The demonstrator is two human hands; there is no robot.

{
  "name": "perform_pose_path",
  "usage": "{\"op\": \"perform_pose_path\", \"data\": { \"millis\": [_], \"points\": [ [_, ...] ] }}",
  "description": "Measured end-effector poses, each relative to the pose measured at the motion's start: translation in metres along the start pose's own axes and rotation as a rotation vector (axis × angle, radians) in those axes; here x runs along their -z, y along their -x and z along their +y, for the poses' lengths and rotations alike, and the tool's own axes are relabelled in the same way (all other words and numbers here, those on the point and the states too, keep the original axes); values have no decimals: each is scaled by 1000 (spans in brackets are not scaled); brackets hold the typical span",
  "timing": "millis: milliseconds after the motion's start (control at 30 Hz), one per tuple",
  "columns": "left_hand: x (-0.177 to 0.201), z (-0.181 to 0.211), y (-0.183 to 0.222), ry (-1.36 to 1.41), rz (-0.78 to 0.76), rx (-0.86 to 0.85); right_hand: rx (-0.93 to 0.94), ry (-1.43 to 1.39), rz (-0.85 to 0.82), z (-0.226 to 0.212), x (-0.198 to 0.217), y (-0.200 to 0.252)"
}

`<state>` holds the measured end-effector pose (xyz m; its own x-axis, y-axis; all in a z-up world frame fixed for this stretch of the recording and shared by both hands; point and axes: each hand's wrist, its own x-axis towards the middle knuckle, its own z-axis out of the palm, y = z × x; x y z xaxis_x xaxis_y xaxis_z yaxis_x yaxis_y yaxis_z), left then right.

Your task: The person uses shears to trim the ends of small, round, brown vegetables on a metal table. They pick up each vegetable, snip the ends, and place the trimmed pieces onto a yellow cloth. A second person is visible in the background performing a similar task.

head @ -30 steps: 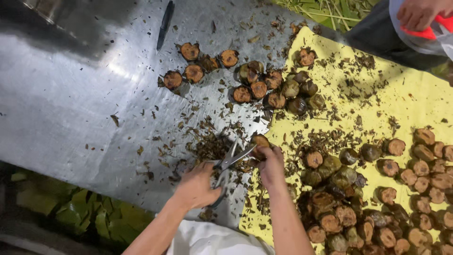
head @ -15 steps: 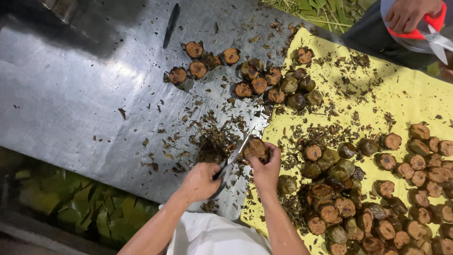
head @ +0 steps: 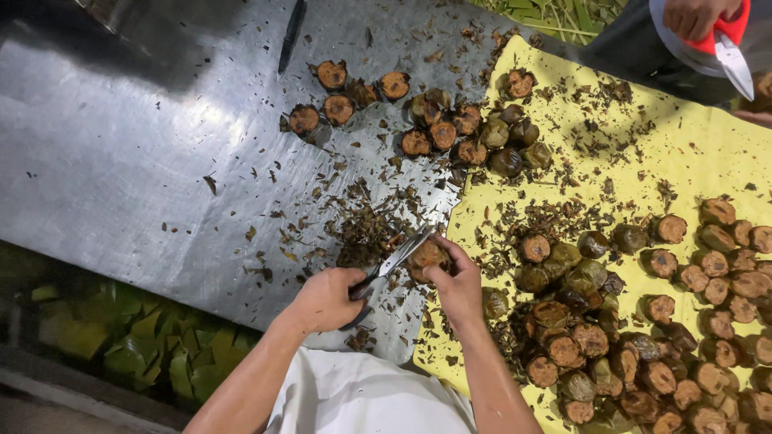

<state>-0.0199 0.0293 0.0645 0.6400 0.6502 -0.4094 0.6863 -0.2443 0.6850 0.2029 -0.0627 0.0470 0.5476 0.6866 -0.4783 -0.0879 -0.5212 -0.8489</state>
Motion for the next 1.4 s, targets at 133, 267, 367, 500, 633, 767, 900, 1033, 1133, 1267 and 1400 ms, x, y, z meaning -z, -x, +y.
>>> {"op": "perform_pose_path", "data": {
  "millis": [133, 267, 367, 500, 633, 767, 900, 1033, 1133, 1267, 1400],
  "points": [
    [3, -6, 3, 176, -40, 42, -9, -235, -73, 2, 3, -2],
    [9, -9, 4, 166, 23, 91, -154, -409, 13, 4, 5, -7],
    [12, -8, 7, 3, 47, 58, -144, -415, 59, 5, 8, -7],
    [11, -6, 6, -197, 49, -58, -108, -368, 27, 4, 8, -5],
    [8, -2, 0, -222, 115, -228, -48, -270, -114, 7, 8, 3],
    [8, 1, -7, -198, 58, -190, -20, -222, -163, 11, 8, 7],
    [3, 1, -8, -115, -36, -103, -46, -174, -145, 13, 13, 3],
    [-7, -1, -8, 29, 3, -150, -84, -146, -136, 16, 17, 0],
    [-11, -5, -10, 137, 7, -86, -159, -87, -156, 21, 16, 0],
    [-6, -22, -17, 87, -17, 65, -264, 81, -89, 40, 50, 4],
    [-9, -53, -7, 54, -58, 267, -403, 279, -131, 60, 133, 12]
  ]
}}
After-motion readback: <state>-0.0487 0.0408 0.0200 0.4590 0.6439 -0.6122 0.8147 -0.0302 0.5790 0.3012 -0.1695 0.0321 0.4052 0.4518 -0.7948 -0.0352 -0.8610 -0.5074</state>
